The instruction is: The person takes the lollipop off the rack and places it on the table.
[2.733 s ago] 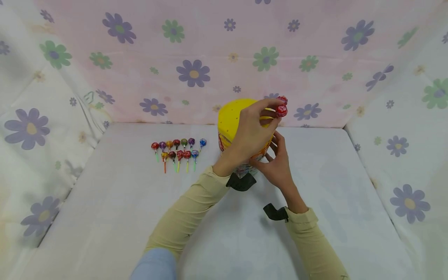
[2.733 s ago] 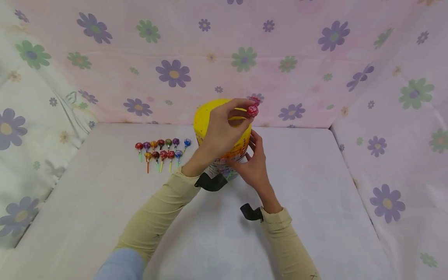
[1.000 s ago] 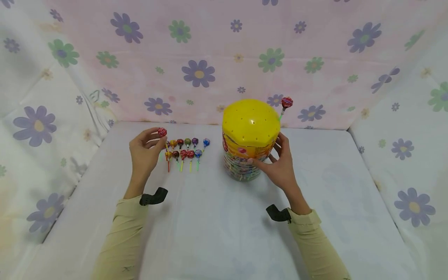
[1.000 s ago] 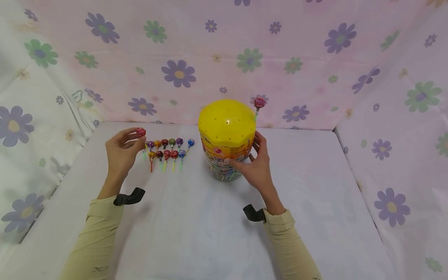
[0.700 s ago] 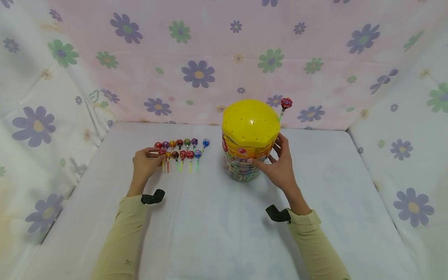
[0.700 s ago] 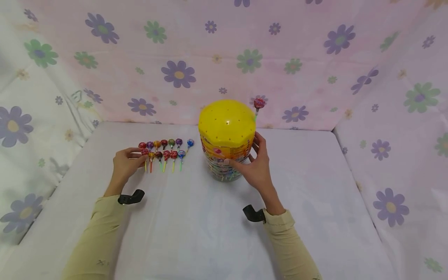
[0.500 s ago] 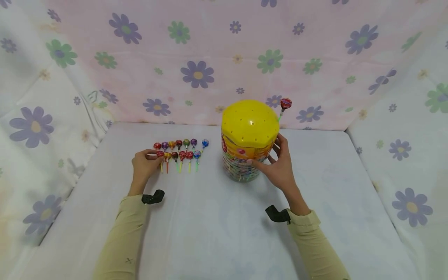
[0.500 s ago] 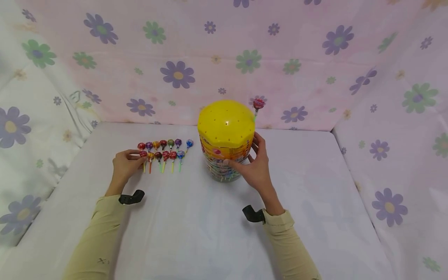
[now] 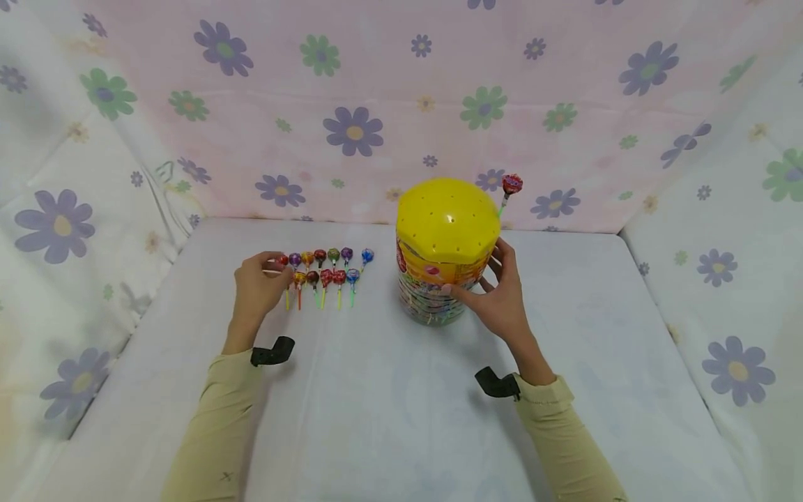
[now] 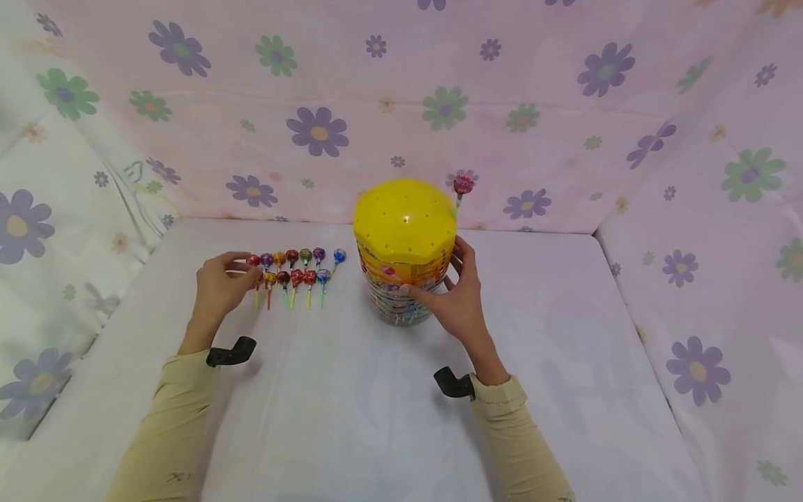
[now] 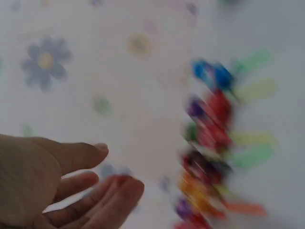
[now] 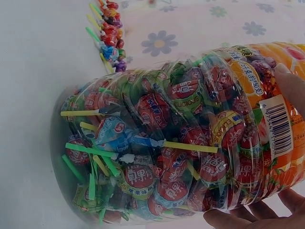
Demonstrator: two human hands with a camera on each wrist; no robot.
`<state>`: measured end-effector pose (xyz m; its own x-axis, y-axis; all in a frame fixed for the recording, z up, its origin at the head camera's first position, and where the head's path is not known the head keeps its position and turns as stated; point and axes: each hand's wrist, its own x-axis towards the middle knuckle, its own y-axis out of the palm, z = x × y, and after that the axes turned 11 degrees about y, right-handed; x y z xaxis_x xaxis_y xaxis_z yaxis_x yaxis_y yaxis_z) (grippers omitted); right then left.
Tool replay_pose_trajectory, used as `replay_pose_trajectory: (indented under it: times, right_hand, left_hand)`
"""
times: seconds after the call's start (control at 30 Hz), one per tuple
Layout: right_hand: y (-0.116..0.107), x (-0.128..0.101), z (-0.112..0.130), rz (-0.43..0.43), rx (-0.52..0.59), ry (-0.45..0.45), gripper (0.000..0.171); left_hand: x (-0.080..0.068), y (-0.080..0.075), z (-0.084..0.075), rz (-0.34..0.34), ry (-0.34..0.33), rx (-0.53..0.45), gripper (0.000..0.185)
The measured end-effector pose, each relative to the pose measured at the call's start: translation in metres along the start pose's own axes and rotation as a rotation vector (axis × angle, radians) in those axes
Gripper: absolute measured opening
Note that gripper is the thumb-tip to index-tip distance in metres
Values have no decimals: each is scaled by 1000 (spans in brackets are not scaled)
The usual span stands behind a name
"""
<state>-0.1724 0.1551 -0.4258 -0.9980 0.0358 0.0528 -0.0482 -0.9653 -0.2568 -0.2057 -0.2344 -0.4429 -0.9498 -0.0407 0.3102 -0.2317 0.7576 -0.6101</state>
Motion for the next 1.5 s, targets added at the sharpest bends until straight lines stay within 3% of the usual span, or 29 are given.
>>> replay_pose_trajectory:
  times: [0.1, 0.17, 0.33, 0.5, 0.67, 0.83, 1.1, 1.3, 1.5]
  right_hand:
    - [-1, 0, -1, -5, -6, 1, 97]
    - [-1, 0, -1, -9, -12, 1, 95]
    - [-2, 0, 0, -6, -8, -1, 94]
    - [-2, 0, 0, -2, -6, -7, 95]
    - [-2, 0, -1, -11, -17, -4, 94]
    - [-3, 0, -1, -8, -14, -7, 93]
    - [-4, -1, 2, 2, -15, 13, 98]
    - [-4, 0, 0, 4, -20, 8, 97]
    - [-5, 2, 0, 7, -28, 20, 98]
  left_hand:
    - [7, 2, -40, -31, 156, -117, 37]
    - [11, 6, -71, -50, 239, -261, 37]
    - [14, 24, -147, -52, 363, -601, 43]
    - [17, 48, -206, 30, 450, -660, 44]
    - [31, 73, -246, 151, 475, -635, 47]
    - [45, 92, -271, 253, 452, -529, 51]
    - [54, 108, -288, 309, 493, -469, 37]
    - [60, 115, -292, 291, 513, -474, 26]
    - [63, 114, -294, 191, 570, -585, 31]
